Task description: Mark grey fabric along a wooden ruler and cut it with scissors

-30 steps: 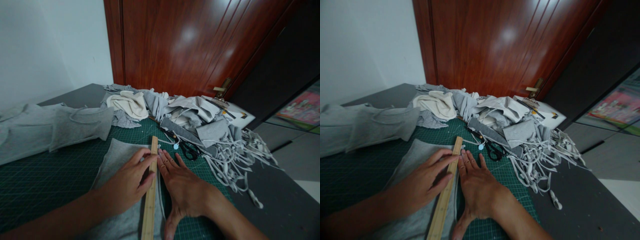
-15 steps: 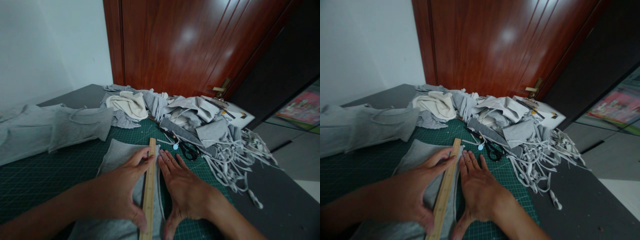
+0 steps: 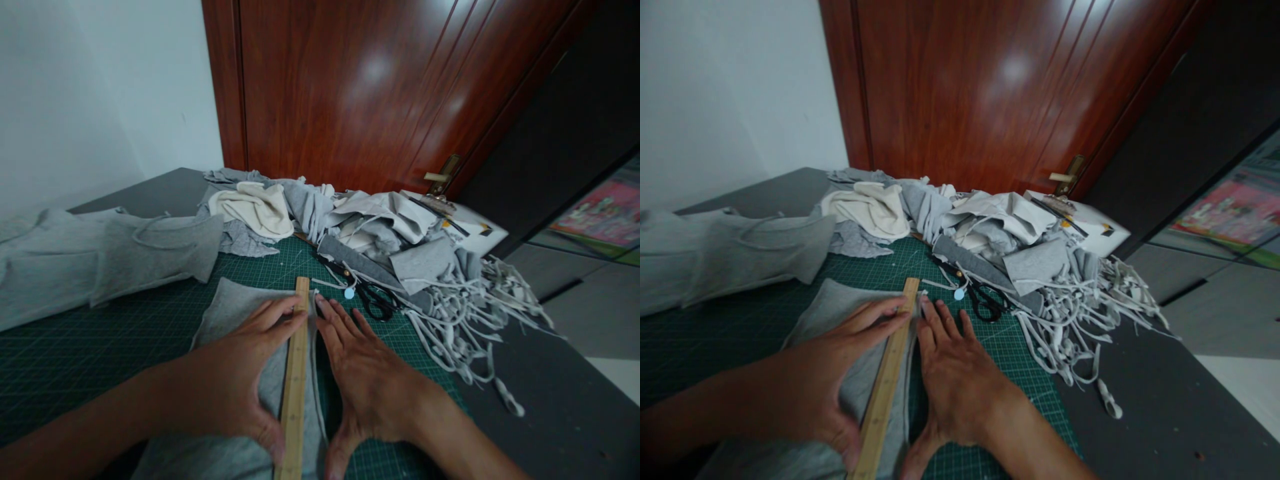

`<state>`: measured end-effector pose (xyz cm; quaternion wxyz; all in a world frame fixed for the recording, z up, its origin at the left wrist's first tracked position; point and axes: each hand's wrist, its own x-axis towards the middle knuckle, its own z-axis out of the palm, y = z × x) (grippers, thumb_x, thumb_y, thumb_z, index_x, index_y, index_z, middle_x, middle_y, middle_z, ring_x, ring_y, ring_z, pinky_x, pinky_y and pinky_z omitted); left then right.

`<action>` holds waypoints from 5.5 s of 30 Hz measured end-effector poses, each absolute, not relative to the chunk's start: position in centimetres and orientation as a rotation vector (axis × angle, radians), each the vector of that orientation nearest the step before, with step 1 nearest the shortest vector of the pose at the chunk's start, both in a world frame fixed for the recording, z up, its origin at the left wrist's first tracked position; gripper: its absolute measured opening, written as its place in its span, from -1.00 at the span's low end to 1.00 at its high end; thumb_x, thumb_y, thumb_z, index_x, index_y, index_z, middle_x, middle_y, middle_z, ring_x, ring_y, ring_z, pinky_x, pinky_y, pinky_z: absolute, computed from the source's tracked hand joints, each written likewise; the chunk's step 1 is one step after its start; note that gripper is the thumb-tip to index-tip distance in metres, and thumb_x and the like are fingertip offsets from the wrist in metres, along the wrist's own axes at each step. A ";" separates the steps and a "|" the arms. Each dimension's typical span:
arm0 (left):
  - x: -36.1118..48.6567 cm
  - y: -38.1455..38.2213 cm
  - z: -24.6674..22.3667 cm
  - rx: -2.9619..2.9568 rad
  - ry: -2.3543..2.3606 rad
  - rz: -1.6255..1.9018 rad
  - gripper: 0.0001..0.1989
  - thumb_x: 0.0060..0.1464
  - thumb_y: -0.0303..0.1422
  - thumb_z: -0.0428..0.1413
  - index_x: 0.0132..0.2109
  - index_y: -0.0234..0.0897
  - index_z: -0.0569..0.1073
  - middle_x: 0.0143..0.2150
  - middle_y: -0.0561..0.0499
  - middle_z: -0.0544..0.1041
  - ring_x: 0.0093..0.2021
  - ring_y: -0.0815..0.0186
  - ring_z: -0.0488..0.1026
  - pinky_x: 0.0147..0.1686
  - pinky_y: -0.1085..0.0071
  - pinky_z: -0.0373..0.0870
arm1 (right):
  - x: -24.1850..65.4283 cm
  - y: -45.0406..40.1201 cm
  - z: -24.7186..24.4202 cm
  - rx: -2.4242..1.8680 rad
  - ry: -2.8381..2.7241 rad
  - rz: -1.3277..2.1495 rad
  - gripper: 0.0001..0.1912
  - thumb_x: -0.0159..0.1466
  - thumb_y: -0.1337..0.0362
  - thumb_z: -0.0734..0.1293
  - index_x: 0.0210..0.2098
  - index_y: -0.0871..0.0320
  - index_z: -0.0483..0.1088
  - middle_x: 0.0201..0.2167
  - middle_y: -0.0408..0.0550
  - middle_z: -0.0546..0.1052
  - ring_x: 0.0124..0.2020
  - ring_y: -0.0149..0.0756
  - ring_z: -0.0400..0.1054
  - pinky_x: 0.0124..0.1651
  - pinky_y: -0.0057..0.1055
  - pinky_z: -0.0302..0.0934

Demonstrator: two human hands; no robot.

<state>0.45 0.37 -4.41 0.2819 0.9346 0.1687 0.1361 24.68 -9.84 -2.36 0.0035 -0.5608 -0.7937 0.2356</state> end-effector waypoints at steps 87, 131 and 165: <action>0.7 -0.8 -4.2 2.643 0.568 0.229 0.20 -0.24 0.27 0.46 0.48 -0.15 0.34 0.63 -0.34 0.03 0.58 -0.46 -0.02 0.45 -0.40 0.10 | 23.8 -11.0 -2.6 -1.692 -2.492 0.644 0.82 -0.20 -0.48 0.61 0.61 0.54 -0.22 0.61 0.54 -0.28 0.64 0.41 -0.39 0.61 0.33 -0.43; 1.2 -1.1 -3.7 2.601 0.593 0.299 0.26 -0.32 0.21 0.49 0.45 -0.24 0.29 0.52 -0.33 0.23 0.51 -0.37 0.14 0.48 -0.31 0.12 | 23.8 -10.9 -2.6 -1.716 -2.470 0.668 0.79 -0.24 -0.42 0.65 0.62 0.46 -0.17 0.63 0.51 -0.26 0.64 0.39 -0.36 0.62 0.29 -0.40; 1.6 -1.6 -2.2 2.577 0.656 0.113 0.31 -0.39 0.25 0.49 0.43 -0.35 0.34 0.58 -0.42 0.15 0.55 -0.48 0.06 0.52 -0.31 0.02 | 30.4 -5.6 -0.7 -1.956 -2.292 0.006 -0.83 0.48 0.41 0.35 -0.09 0.17 0.62 -0.08 0.10 0.65 0.02 -0.09 0.55 0.10 -0.26 0.35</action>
